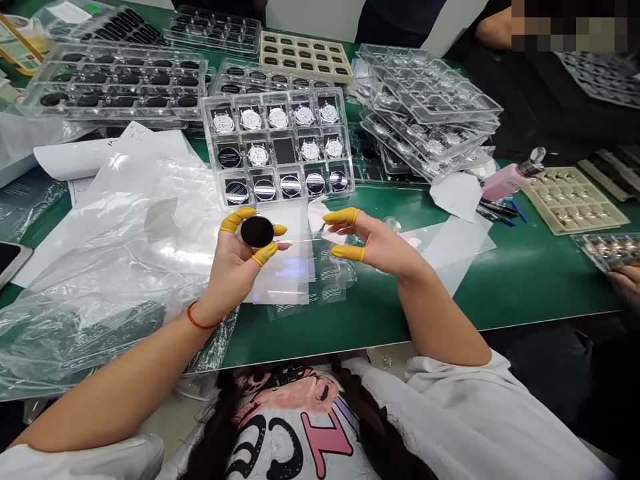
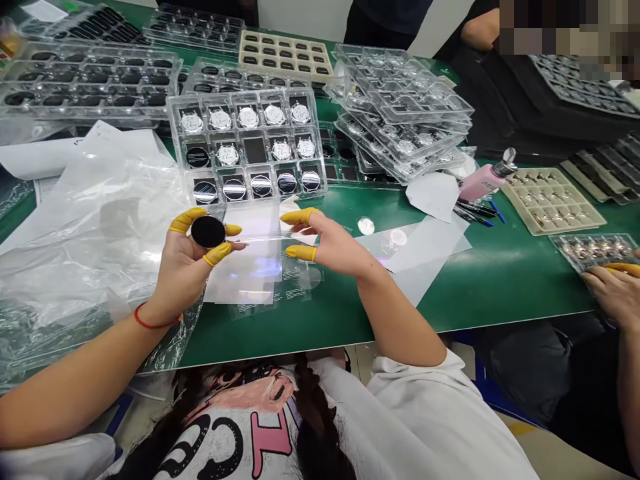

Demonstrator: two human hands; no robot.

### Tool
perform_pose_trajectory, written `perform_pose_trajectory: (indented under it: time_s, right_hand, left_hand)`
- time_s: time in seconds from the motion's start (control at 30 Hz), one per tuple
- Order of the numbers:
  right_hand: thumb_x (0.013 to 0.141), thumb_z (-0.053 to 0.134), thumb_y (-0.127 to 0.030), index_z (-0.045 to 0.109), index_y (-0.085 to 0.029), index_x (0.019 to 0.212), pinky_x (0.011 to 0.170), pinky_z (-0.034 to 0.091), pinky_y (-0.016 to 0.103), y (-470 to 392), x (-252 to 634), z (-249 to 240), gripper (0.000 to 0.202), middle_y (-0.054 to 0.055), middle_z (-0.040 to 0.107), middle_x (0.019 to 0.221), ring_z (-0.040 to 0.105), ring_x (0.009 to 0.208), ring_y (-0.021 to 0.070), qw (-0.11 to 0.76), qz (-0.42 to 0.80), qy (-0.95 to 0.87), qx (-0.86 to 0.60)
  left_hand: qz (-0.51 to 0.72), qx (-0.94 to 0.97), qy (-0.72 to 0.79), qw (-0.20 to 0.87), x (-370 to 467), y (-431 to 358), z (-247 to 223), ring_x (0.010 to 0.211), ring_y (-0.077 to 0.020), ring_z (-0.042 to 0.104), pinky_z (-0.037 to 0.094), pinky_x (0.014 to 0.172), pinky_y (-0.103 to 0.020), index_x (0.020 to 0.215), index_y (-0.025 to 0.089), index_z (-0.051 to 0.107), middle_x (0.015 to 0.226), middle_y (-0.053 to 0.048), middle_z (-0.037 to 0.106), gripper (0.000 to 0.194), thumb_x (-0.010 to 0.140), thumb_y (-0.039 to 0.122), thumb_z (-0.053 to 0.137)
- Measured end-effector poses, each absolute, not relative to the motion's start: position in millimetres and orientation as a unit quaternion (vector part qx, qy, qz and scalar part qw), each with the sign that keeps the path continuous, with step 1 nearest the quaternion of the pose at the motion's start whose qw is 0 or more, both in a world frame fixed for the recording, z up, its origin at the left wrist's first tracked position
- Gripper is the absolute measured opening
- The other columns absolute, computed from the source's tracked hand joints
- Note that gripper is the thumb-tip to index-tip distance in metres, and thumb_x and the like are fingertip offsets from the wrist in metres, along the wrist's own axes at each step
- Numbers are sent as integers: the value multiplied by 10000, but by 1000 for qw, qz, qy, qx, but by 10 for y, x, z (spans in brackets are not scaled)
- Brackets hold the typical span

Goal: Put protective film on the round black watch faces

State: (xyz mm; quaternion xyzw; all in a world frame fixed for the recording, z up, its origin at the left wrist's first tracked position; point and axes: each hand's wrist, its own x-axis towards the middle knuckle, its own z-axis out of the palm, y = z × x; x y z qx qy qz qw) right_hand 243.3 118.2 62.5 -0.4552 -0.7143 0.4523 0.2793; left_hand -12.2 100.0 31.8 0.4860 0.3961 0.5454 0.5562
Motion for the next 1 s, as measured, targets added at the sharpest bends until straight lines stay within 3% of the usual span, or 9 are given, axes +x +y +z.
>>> perform_pose_trajectory:
  time_s: [0.13, 0.23, 0.4, 0.63, 0.77, 0.9, 1.0]
  right_hand:
    - [788, 741, -428, 514, -232, 1309, 984, 523, 438, 1181, 2396, 631, 601, 103, 582, 1330, 622, 1115, 213, 263, 498, -669, -485]
    - [902, 595, -508, 499, -218, 1296, 848, 559, 336, 1192, 2393, 641, 499, 108, 621, 1279, 670, 997, 171, 277, 538, -605, -517]
    - [959, 542, -454, 573, -188, 1157, 713, 536, 239, 1194, 2410, 647, 333, 96, 690, 1166, 694, 881, 131, 275, 602, -528, -533]
    - [855, 701, -277, 591, -183, 1139, 778, 533, 273, 1152, 2421, 676, 319, 42, 722, 1002, 665, 840, 116, 293, 662, -502, -474]
    - [842, 708, -344, 626, -197, 1137, 858, 539, 312, 1153, 2450, 677, 340, 54, 712, 1091, 660, 944, 137, 293, 628, -533, -486]
    - [774, 765, -310, 637, -211, 1160, 954, 539, 350, 1150, 2487, 701, 419, 59, 716, 1138, 656, 1089, 170, 264, 641, -552, -465]
    - [731, 783, -274, 664, -205, 1072, 941, 545, 346, 1143, 2471, 699, 368, 46, 724, 1078, 664, 1060, 166, 265, 652, -552, -447]
  left_hand:
    - [556, 482, 396, 549, -123, 982, 331, 824, -141, 765, 647, 844, -314, 1154, 242, 395, 919, 26, 746, 608, 718, 247, 819]
    - [561, 500, 412, 515, -133, 929, 342, 803, -153, 771, 646, 842, -311, 1153, 250, 433, 821, 45, 753, 588, 713, 213, 821]
    - [573, 577, 378, 442, -152, 845, 283, 683, -175, 766, 560, 1072, -478, 1048, 257, 509, 722, 90, 733, 520, 659, 161, 841]
    - [539, 670, 354, 368, -152, 783, 159, 741, -201, 773, 526, 1094, -541, 994, 238, 520, 710, 80, 688, 487, 626, 164, 831]
    - [555, 677, 316, 367, -155, 792, 159, 732, -179, 772, 532, 1091, -535, 983, 243, 519, 729, 82, 694, 444, 663, 122, 802]
    - [553, 629, 357, 414, -169, 800, 183, 689, -176, 757, 498, 1110, -596, 916, 240, 482, 697, 76, 694, 454, 657, 312, 848]
    - [541, 607, 381, 441, -184, 800, 164, 688, -175, 753, 479, 1124, -605, 889, 236, 473, 707, 63, 694, 490, 640, 407, 859]
